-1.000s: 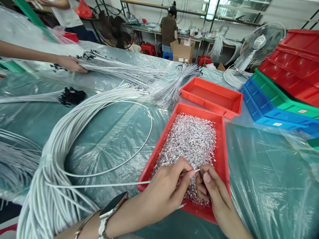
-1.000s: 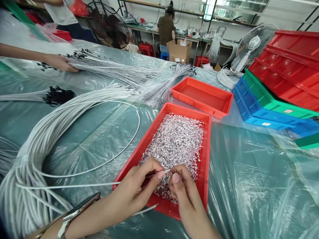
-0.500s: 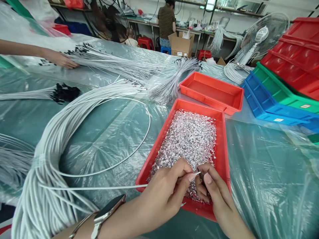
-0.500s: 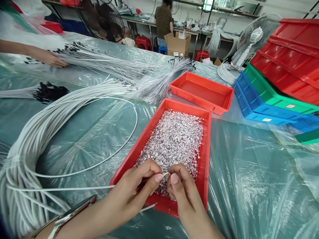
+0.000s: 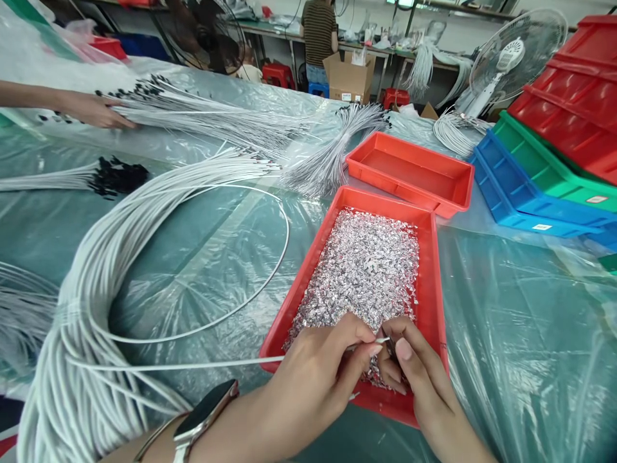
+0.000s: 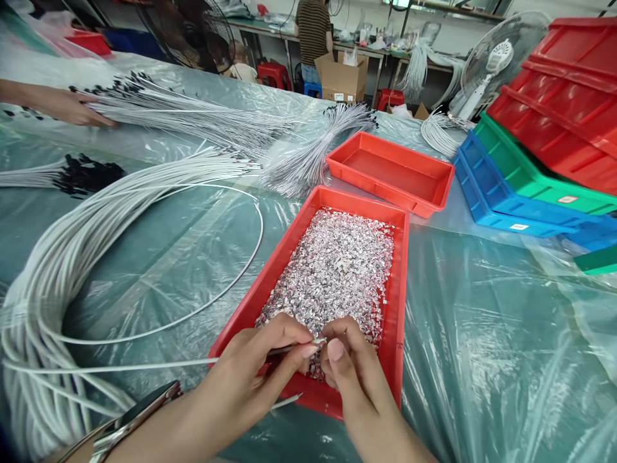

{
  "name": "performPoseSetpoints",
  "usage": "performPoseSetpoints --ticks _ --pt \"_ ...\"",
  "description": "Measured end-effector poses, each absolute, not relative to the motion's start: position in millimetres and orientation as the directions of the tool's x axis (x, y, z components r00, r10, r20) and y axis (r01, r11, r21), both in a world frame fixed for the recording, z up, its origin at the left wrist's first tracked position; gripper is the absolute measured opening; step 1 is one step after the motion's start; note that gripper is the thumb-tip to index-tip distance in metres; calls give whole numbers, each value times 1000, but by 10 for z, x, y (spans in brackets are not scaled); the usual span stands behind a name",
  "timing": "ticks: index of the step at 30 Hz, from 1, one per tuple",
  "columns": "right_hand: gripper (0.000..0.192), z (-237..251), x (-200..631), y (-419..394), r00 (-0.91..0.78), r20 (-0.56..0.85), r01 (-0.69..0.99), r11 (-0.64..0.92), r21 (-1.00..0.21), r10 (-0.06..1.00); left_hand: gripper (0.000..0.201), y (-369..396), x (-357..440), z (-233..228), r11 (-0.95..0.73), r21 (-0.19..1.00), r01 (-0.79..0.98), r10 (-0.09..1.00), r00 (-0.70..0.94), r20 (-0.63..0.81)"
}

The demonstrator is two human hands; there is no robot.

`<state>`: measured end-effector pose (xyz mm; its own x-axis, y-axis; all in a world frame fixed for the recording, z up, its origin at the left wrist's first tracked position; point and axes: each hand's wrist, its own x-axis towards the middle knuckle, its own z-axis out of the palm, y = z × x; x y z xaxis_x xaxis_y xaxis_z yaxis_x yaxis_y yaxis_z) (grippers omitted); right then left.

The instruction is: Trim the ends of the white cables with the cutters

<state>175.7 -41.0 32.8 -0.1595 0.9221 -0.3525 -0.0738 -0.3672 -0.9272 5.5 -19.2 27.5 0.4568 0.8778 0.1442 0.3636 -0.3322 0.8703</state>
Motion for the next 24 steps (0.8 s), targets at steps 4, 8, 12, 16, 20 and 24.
performPoseSetpoints --ticks 4,8,12,16,20,24 --pt "43 336 1761 -410 -176 -351 -71 -368 -927 920 7 -203 56 282 -437 803 404 857 459 235" --pt "39 338 1759 -413 -188 -311 -69 -328 -942 932 7 -202 70 313 -563 688 458 814 453 365" --pt "39 341 1748 -433 -182 -312 -62 -327 -943 933 13 -200 72 323 -690 542 480 724 489 487" --pt "41 332 1737 -451 -174 -344 -78 -361 -929 923 20 -194 60 331 -779 374 503 619 524 585" --pt "37 312 1738 -454 -193 -299 -63 -316 -947 935 25 -180 60 349 -842 154 517 476 576 664" --pt "37 302 1745 -470 -200 -335 -56 -352 -934 921 24 -190 61 288 -855 79 513 418 591 690"
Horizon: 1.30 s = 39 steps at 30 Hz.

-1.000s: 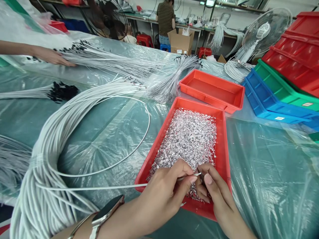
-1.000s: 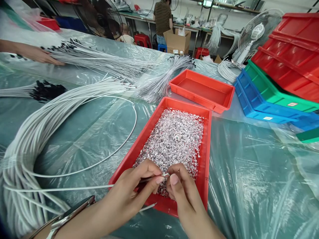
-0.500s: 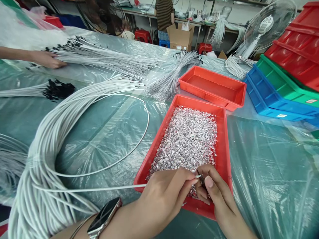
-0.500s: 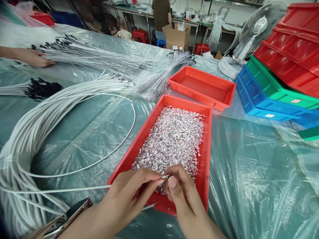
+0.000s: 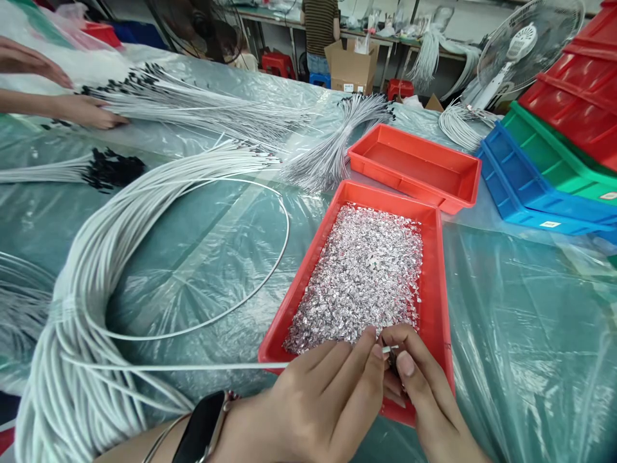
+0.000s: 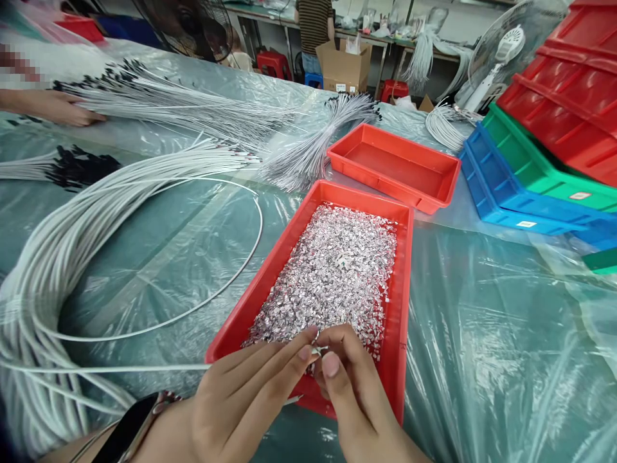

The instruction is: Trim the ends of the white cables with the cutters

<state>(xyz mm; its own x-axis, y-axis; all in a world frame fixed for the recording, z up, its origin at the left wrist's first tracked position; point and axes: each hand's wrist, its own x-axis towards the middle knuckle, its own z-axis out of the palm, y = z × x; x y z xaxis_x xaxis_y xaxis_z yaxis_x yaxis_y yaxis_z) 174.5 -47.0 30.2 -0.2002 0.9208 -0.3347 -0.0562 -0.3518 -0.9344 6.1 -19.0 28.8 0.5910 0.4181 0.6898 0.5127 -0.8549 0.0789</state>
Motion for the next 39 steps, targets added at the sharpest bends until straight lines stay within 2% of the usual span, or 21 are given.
performPoseSetpoints --ticks 6,11,16,20,23,26,30,31,32,34,37,39 --pt "38 305 1734 -491 -172 -353 -130 -376 -917 920 20 -239 53 142 -846 62 529 406 564 719" --pt "34 307 1740 -499 -160 -354 -166 -378 -911 922 24 -247 69 214 -826 31 563 422 581 697" --pt "34 304 1732 -508 -187 -360 -199 -394 -897 914 17 -212 47 281 -849 -13 528 374 617 692" --pt "32 301 1726 -518 -190 -325 -173 -358 -918 926 16 -247 77 237 -843 17 538 395 596 699" --pt "30 300 1715 -545 -129 -316 -102 -329 -939 940 14 -349 155 163 -780 103 618 473 473 743" --pt "32 311 1685 -568 -99 -330 -101 -339 -935 939 12 -424 200 128 -707 178 684 547 371 750" --pt "34 335 1644 -556 -111 -277 -147 -291 -945 955 13 -337 127 190 -783 93 616 466 481 743" --pt "33 339 1641 -549 -101 -270 -169 -284 -944 958 14 -295 101 210 -810 107 576 447 490 748" --pt "32 341 1643 -541 -94 -264 -191 -278 -941 960 14 -255 79 227 -827 159 540 457 479 750" --pt "30 339 1658 -525 -79 -252 -216 -263 -940 965 15 -200 56 248 -801 348 487 564 419 711" --pt "31 325 1694 -503 -56 -212 -181 -219 -959 976 13 -193 58 262 -656 631 414 755 333 566" --pt "30 314 1708 -493 -60 -210 -149 -217 -965 976 12 -215 58 270 -565 750 345 820 334 465"
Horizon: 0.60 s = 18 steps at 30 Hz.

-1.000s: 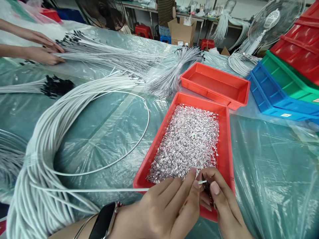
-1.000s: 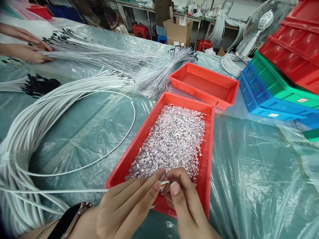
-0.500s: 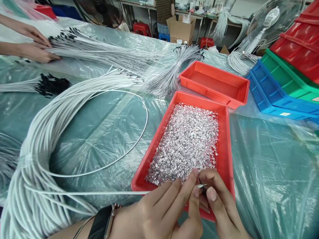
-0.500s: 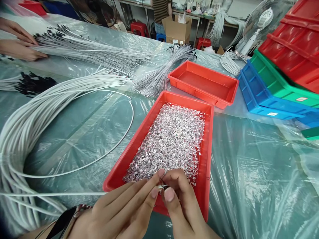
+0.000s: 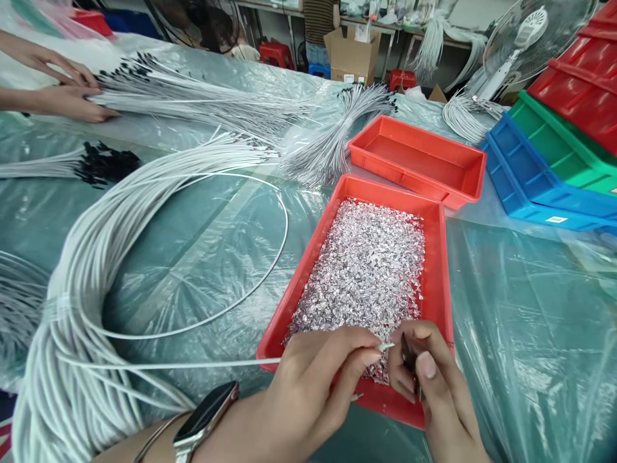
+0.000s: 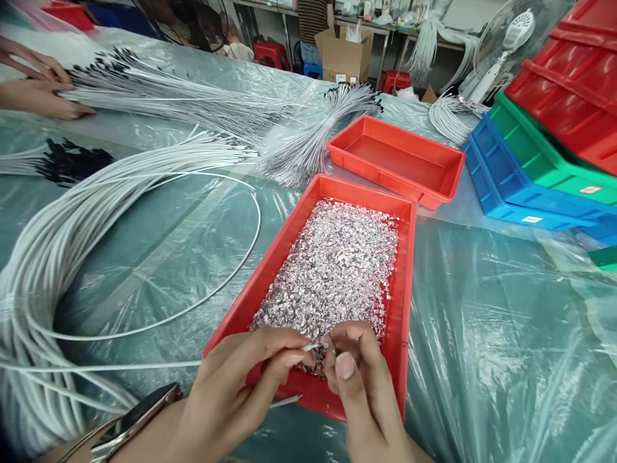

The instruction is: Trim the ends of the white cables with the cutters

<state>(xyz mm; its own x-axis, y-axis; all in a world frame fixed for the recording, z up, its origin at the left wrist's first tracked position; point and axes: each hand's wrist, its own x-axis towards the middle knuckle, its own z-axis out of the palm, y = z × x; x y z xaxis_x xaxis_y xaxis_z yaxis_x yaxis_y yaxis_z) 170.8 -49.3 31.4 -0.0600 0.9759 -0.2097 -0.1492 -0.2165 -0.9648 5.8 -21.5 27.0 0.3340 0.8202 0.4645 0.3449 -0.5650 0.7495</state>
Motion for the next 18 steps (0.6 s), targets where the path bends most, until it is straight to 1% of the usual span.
performPoseSetpoints --ticks 3,5,9,13,18 --pt "31 309 1704 -490 -110 -216 -133 -230 -964 970 12 -240 42 285 -442 850 287 870 368 329" --pt "30 314 1693 -493 -144 -210 -129 -228 -965 967 12 -242 32 295 -411 869 273 878 375 297" --pt "29 328 1682 -497 -178 -199 -106 -220 -970 964 12 -235 41 315 -407 874 268 876 384 290" --pt "28 317 1676 -510 -153 -212 -66 -224 -972 965 11 -238 59 320 -407 873 267 879 376 295" --pt "18 276 1671 -552 -133 -203 -36 -210 -977 970 11 -237 67 303 -413 870 269 878 370 302"
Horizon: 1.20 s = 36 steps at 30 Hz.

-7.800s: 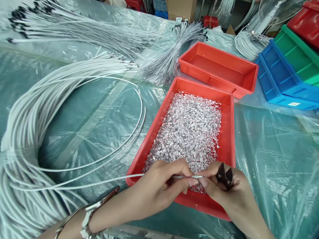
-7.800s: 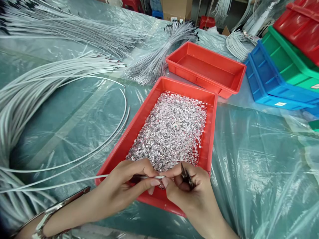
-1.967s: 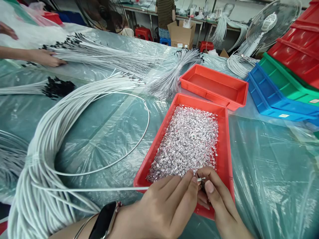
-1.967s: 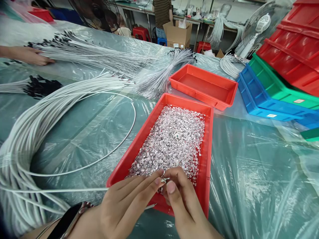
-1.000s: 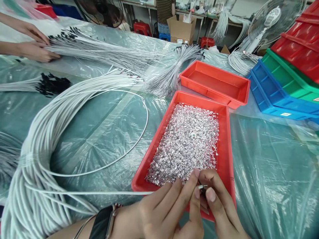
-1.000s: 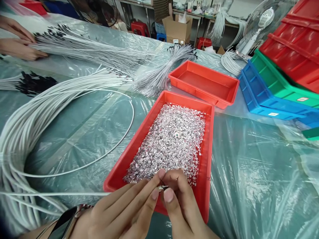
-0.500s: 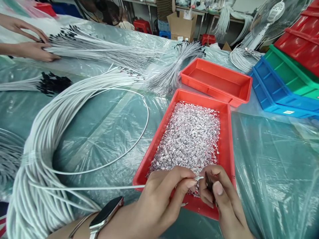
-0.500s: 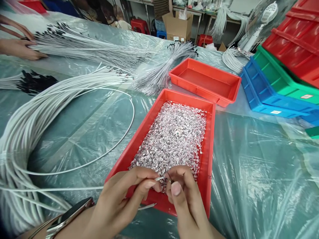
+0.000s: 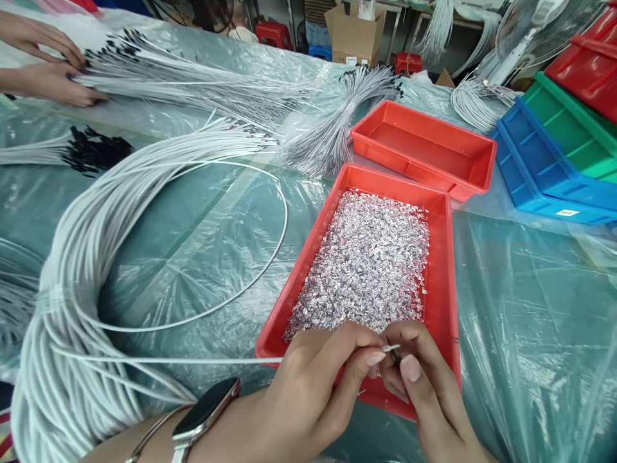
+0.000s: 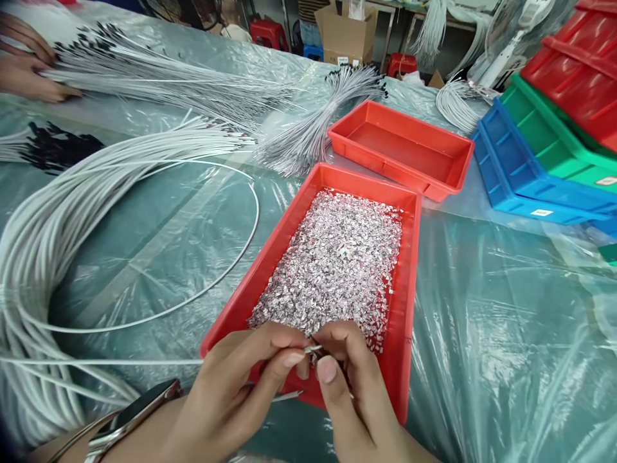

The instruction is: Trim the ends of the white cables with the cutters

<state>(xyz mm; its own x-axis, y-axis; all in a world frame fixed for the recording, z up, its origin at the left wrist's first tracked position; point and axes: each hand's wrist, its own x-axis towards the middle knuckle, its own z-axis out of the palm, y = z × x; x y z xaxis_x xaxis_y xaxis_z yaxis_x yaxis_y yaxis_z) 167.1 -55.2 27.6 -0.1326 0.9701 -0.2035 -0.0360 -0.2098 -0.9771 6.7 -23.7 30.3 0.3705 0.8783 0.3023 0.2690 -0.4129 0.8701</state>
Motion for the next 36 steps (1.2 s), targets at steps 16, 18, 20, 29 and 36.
performPoseSetpoints --ticks 16,18,20,29,36 --pt "19 339 1743 -478 -296 -257 -116 -302 -946 920 18 -204 36 403 -616 662 427 770 502 392" --pt "19 356 1765 -450 -348 -277 -155 -346 -925 896 18 -193 37 410 -641 639 425 754 505 421" --pt "19 374 1772 -435 -371 -295 -183 -381 -906 880 18 -188 36 403 -652 641 404 744 503 440" --pt "26 320 1667 -498 -227 -297 -89 -323 -942 928 15 -227 31 314 -519 821 238 826 387 410" --pt "25 332 1749 -380 -11 -242 0 -242 -970 970 13 -259 44 253 -293 939 182 920 321 225"
